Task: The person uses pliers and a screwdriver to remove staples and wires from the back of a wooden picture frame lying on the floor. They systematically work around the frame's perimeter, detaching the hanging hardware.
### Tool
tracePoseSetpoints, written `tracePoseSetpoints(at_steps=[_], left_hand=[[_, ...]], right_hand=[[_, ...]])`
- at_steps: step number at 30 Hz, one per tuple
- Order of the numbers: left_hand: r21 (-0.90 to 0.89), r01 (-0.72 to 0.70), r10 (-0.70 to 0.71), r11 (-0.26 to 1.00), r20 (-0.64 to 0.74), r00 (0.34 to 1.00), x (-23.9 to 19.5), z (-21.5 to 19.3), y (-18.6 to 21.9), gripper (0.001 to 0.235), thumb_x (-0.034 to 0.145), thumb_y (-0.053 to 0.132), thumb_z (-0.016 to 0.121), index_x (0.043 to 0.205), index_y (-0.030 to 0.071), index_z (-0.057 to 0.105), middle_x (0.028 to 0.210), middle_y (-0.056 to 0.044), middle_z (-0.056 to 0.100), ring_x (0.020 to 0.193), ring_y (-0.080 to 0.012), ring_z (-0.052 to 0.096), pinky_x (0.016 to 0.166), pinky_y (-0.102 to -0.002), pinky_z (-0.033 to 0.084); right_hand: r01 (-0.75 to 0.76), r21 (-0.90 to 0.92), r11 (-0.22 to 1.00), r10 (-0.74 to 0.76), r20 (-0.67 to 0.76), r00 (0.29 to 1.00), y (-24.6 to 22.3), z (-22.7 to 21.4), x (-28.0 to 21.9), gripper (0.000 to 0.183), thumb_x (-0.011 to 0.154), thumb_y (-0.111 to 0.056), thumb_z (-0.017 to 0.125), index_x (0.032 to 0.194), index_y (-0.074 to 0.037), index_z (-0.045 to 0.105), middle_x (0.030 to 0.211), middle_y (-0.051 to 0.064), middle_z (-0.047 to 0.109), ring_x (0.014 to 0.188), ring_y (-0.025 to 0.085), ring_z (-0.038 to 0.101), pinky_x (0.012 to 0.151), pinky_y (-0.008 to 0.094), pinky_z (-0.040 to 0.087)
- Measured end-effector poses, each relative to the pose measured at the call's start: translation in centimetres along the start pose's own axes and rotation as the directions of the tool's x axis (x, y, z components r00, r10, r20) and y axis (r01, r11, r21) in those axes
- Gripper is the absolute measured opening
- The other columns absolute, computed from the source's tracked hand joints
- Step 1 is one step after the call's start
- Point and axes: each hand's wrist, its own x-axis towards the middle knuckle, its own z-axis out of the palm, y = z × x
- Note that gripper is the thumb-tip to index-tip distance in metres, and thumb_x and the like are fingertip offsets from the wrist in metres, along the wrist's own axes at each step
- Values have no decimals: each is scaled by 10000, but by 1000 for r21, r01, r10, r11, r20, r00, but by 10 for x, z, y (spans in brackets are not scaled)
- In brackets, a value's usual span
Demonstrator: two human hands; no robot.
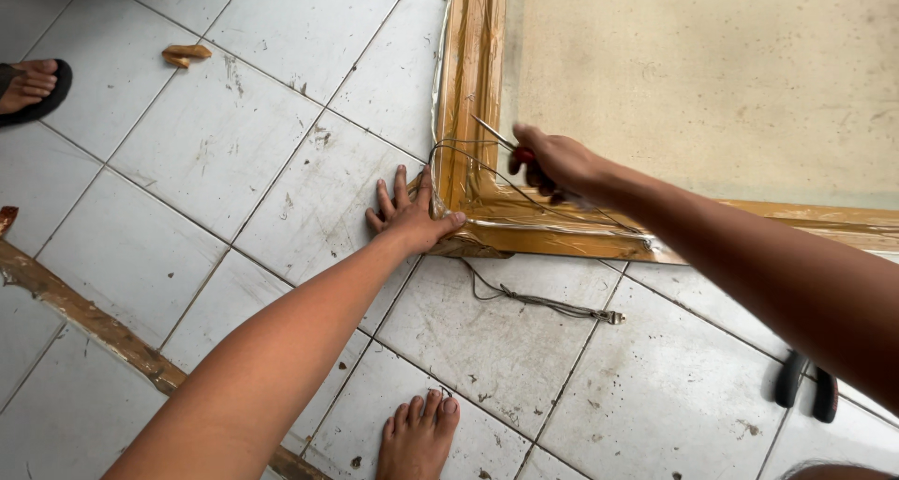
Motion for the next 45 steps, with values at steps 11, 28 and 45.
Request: tracePoseSetpoints(at_steps=[11, 28, 45], left_hand=[[425, -389, 567, 817, -475, 673, -30, 32, 12, 750, 1097, 496, 665, 1742, 212, 409, 1759, -188, 388, 1646, -471, 308, 1289, -762, 214], [666, -597, 709, 447, 143, 691, -74, 84, 60, 1024, 1044, 505, 683, 1834, 104, 171, 1915, -176, 72, 1744, -483, 81, 1323, -731, 264], [692, -555, 657, 462, 154, 738, -70, 82, 65, 1044, 1024, 618, 662, 1837, 205, 153, 1924, -135, 33, 1747, -486, 51, 1301, -844, 116]], right_hand=[[19, -919, 394, 17, 28, 999, 40, -60, -112, 481, 1147, -489, 504, 1548, -272, 658, 1347, 177, 804, 1273, 467, 758, 1122, 598, 592], [134, -990, 51, -206, 121, 971, 71, -65, -108, 360, 1163, -459, 511, 1473, -454, 694, 1147, 64, 808, 1037, 315, 815, 777, 480, 686], [128, -984, -123, -232, 154, 960, 95, -67, -86, 360, 1183, -346, 505, 1508, -403, 649, 1177, 119, 778, 1082, 319, 789, 776, 485, 692]])
